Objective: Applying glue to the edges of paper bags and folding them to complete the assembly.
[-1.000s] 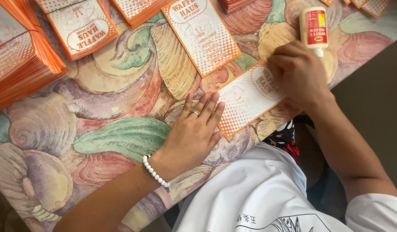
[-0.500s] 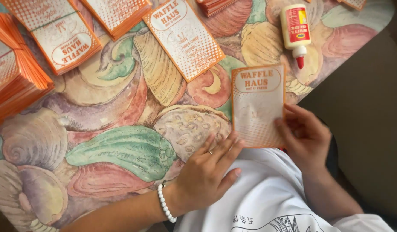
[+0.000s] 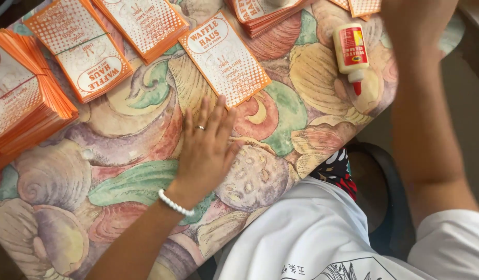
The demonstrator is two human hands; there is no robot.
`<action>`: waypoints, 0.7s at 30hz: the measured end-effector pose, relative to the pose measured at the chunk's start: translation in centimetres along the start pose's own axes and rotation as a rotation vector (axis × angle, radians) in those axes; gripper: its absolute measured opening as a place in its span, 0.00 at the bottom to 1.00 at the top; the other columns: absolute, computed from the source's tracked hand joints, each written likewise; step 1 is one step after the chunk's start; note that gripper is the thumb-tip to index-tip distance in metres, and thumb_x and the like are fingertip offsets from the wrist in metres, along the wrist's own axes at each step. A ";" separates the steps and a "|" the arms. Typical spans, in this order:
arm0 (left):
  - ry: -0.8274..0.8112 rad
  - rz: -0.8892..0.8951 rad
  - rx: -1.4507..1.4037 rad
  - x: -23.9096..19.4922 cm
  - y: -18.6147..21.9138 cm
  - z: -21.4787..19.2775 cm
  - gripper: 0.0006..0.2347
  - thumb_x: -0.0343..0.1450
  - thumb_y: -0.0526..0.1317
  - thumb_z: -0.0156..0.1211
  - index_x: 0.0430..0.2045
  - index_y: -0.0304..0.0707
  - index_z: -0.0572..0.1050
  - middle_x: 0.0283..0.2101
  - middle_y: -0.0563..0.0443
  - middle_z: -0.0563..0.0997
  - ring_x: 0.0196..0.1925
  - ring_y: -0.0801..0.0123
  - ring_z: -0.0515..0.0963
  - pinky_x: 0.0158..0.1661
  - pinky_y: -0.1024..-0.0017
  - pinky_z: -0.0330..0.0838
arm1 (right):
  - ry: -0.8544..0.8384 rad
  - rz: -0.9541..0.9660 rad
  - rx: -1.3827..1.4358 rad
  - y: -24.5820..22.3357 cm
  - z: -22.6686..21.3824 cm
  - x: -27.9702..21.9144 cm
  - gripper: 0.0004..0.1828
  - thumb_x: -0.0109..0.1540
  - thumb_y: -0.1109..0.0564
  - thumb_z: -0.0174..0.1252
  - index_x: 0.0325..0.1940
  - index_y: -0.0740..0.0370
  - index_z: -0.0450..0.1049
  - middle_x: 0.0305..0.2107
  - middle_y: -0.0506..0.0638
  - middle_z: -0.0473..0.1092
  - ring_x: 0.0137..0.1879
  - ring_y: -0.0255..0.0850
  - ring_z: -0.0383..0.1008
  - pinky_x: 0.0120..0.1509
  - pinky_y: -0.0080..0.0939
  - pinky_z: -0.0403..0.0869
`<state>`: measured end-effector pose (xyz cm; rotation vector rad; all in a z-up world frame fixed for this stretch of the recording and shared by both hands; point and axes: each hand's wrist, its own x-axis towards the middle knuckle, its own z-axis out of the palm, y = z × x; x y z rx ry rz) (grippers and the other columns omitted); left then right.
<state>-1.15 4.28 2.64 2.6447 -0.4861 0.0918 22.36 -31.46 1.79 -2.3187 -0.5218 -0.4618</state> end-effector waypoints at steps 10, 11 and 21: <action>-0.152 0.077 0.274 -1.1 1.3 2.9 0.32 0.80 0.61 0.26 0.75 0.43 0.37 0.79 0.45 0.38 0.80 0.48 0.35 0.72 0.42 0.24 | -0.421 0.143 -0.177 -17.7 7.8 -7.5 0.37 0.68 0.49 0.61 0.73 0.72 0.58 0.49 0.66 0.69 0.53 0.58 0.71 0.54 0.55 0.73; -0.152 0.075 0.272 -1.3 1.7 3.0 0.32 0.80 0.61 0.26 0.75 0.43 0.37 0.79 0.45 0.38 0.80 0.48 0.35 0.72 0.42 0.24 | -0.424 0.142 -0.178 -17.9 7.4 -7.4 0.37 0.68 0.49 0.61 0.73 0.72 0.58 0.49 0.66 0.69 0.53 0.58 0.71 0.54 0.55 0.73; 0.029 0.089 0.090 -0.8 1.1 2.1 0.30 0.80 0.53 0.50 0.74 0.42 0.48 0.78 0.40 0.40 0.81 0.51 0.39 0.78 0.44 0.35 | 0.118 -0.087 -0.027 -12.3 6.3 -9.3 0.11 0.63 0.67 0.77 0.44 0.64 0.80 0.38 0.56 0.78 0.44 0.46 0.78 0.46 0.45 0.75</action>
